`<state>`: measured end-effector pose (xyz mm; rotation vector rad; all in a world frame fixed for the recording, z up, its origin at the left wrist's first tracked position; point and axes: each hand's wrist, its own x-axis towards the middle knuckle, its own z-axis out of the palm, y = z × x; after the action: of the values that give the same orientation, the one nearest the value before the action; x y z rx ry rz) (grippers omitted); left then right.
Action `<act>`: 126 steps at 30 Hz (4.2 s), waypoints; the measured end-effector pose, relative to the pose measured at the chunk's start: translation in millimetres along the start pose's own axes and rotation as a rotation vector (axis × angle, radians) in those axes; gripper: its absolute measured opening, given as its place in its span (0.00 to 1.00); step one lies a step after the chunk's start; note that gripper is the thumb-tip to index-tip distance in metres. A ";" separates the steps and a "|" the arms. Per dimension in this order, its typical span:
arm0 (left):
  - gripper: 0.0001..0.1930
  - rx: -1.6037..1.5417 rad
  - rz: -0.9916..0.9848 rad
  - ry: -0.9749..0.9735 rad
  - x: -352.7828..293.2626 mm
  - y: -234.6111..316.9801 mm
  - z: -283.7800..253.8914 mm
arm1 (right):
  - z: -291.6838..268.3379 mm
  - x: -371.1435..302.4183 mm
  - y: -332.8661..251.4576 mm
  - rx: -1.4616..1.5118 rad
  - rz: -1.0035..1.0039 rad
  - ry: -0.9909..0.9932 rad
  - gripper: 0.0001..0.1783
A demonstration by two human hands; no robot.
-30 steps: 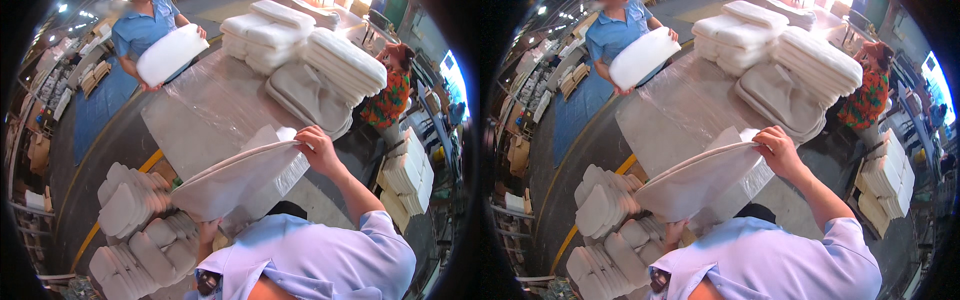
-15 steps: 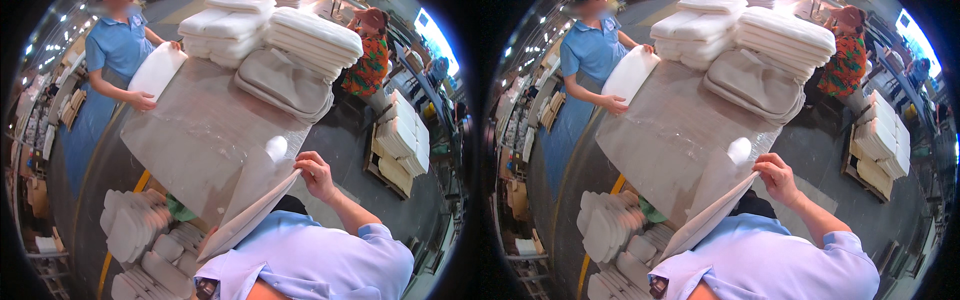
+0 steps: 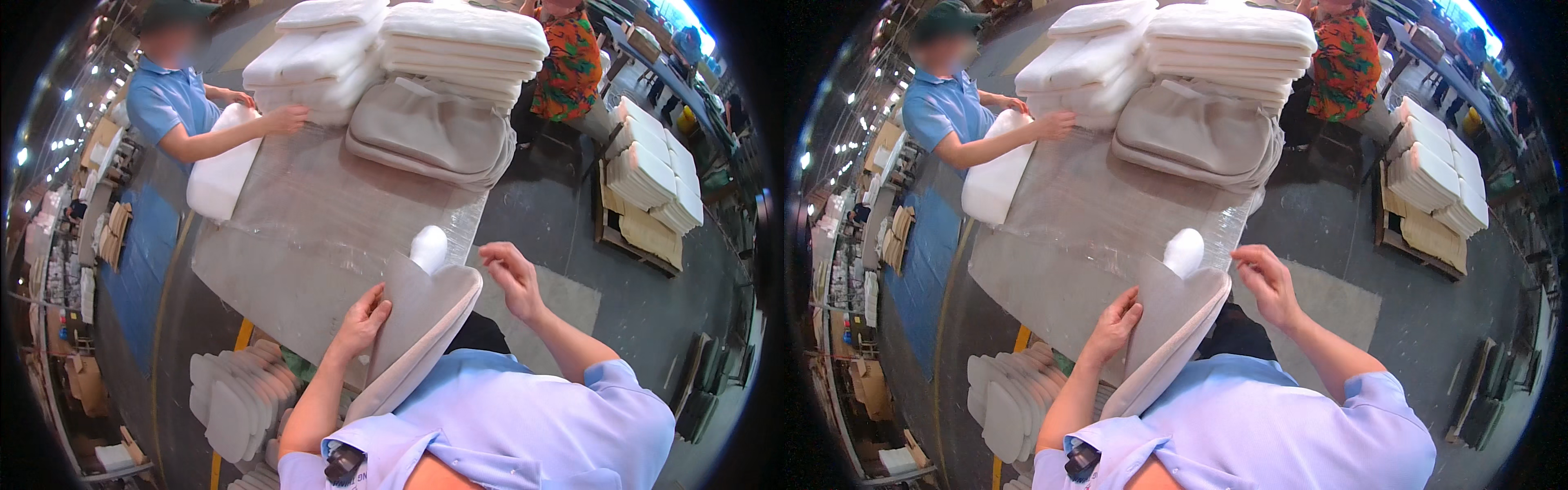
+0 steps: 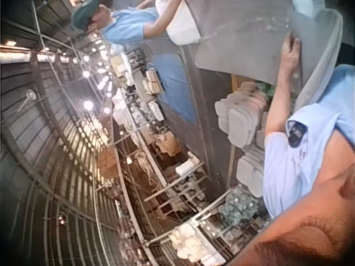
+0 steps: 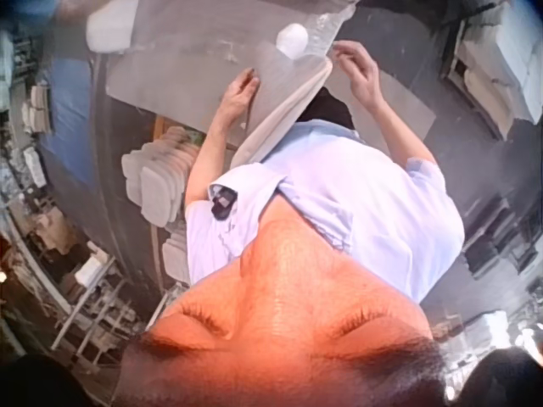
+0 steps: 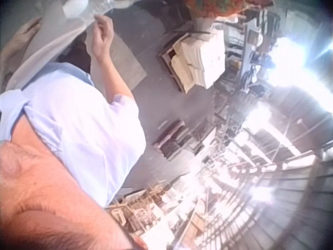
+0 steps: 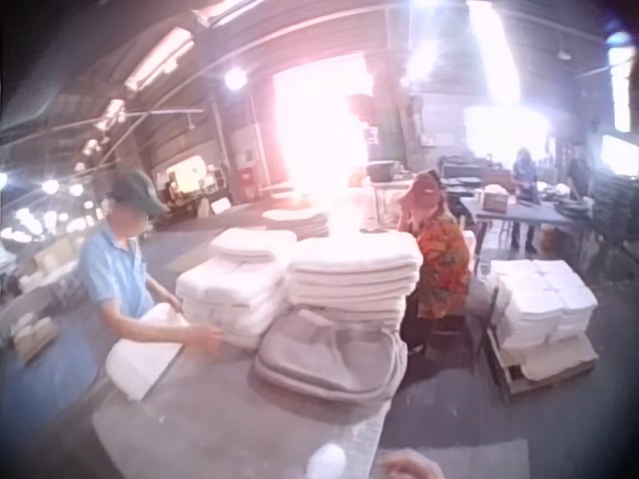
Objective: The person inserts white foam inserts into gray fabric covers, aligns edges, and places the finished cushions onto a stack. The person repeats this process for multiple cushions at a work table.
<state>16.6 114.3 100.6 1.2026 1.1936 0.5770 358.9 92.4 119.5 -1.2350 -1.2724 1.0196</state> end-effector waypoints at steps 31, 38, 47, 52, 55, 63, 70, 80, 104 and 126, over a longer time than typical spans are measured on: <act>0.07 0.026 0.408 0.217 -23.6 43.9 -19.0 | 43.0 5.4 44.9 0.727 0.521 -0.799 0.22; 0.11 -0.129 -0.074 -0.213 -13.3 46.6 -27.7 | 43.0 -9.1 23.2 0.148 0.108 -0.391 0.17; 0.15 0.558 0.094 0.036 31.6 53.6 -15.7 | 50.8 -24.2 19.4 -0.070 0.064 -0.182 0.22; 0.15 0.822 0.653 -0.045 43.8 117.6 43.2 | 46.0 -26.1 12.3 -0.021 0.039 -0.178 0.21; 0.14 0.947 0.643 -0.309 47.1 128.2 56.2 | 42.6 -25.1 5.3 -0.087 -0.003 -0.161 0.22; 0.09 1.058 0.593 -0.552 36.8 159.3 68.8 | 31.1 -26.0 -12.1 -0.245 -0.165 -0.124 0.27; 0.07 0.841 0.491 -0.552 32.4 165.9 61.6 | 1.1 3.7 -2.5 -0.131 -0.082 -0.647 0.22; 0.07 0.651 0.224 -0.552 41.5 154.4 46.1 | 7.8 5.6 48.0 1.090 0.543 -0.876 0.16; 0.08 0.694 -0.028 -0.512 59.4 144.6 55.2 | 27.3 -6.2 -4.3 0.137 0.106 -0.246 0.19; 0.13 0.405 -0.307 -0.656 97.3 137.8 56.5 | 54.1 -17.8 51.5 0.830 0.430 -0.100 0.12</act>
<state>132.4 220.4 184.2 1.3630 0.9108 -0.2985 309.3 84.9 61.4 -0.8040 -0.5225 1.7098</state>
